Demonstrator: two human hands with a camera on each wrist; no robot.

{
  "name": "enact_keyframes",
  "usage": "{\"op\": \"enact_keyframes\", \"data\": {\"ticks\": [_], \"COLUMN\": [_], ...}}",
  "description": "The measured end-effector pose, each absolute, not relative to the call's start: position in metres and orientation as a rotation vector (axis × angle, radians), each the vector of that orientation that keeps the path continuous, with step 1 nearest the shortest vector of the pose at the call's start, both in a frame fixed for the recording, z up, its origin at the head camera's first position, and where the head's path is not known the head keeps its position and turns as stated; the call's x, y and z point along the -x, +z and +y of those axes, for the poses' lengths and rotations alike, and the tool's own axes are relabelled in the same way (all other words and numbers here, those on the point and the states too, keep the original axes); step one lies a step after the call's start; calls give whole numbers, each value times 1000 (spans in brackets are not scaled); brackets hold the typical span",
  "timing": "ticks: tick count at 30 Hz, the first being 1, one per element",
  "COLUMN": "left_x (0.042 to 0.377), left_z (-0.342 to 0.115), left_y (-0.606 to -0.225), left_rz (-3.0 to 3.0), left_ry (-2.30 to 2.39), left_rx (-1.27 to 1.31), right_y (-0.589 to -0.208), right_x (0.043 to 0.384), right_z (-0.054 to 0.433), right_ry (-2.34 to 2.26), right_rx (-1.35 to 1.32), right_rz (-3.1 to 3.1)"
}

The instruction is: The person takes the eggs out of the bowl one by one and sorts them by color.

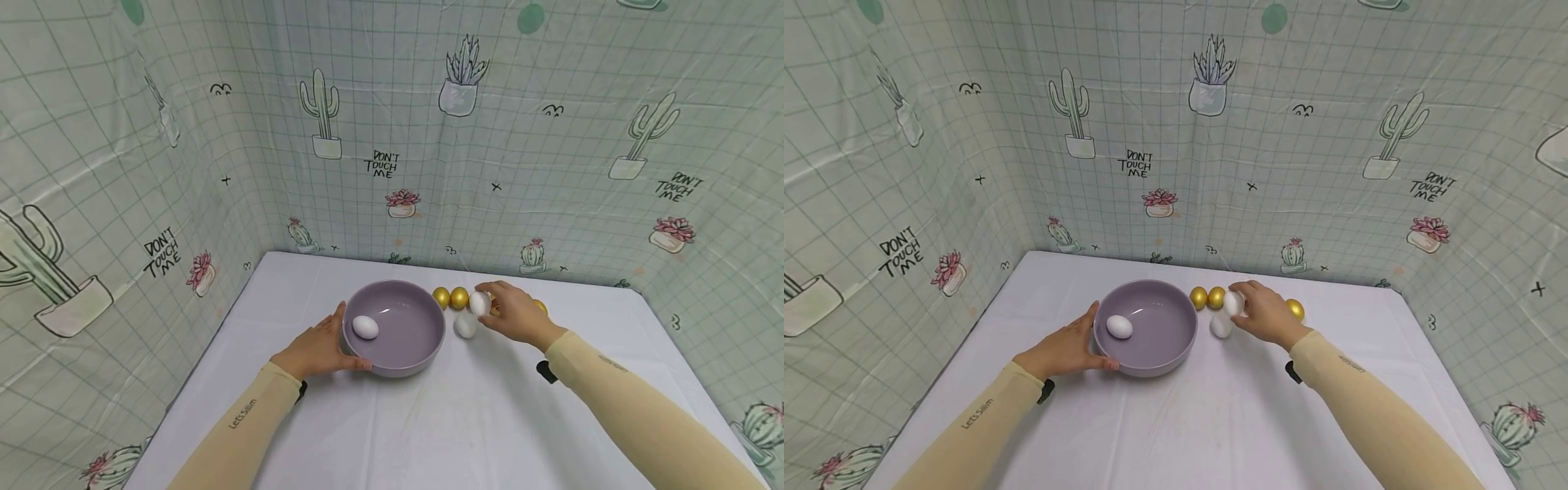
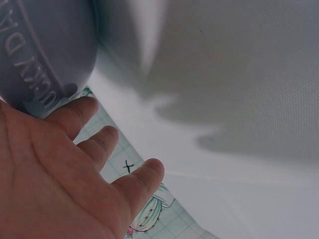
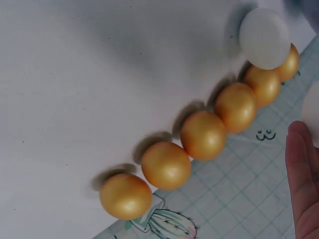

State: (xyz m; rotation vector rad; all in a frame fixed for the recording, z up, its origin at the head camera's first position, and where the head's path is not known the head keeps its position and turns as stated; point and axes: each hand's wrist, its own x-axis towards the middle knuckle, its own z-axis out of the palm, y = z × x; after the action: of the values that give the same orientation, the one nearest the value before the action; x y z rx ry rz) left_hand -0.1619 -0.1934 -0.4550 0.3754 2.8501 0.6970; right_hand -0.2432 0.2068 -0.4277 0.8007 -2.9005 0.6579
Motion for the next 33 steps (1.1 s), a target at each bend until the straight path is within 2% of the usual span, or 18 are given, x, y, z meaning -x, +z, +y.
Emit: {"op": "enact_keyframes", "data": {"ticks": [17, 33], "left_x": [161, 162], "left_z": [-194, -194], "left_y": [-455, -456], "left_rz": [2846, 2850], "left_ry": [702, 721], "left_rx": [-373, -371], "right_y": [-448, -463], "right_x": [243, 242], "right_z": [224, 229], "right_ry": [575, 548], "right_rx": [-734, -787], "right_rz": [-2953, -2938]}}
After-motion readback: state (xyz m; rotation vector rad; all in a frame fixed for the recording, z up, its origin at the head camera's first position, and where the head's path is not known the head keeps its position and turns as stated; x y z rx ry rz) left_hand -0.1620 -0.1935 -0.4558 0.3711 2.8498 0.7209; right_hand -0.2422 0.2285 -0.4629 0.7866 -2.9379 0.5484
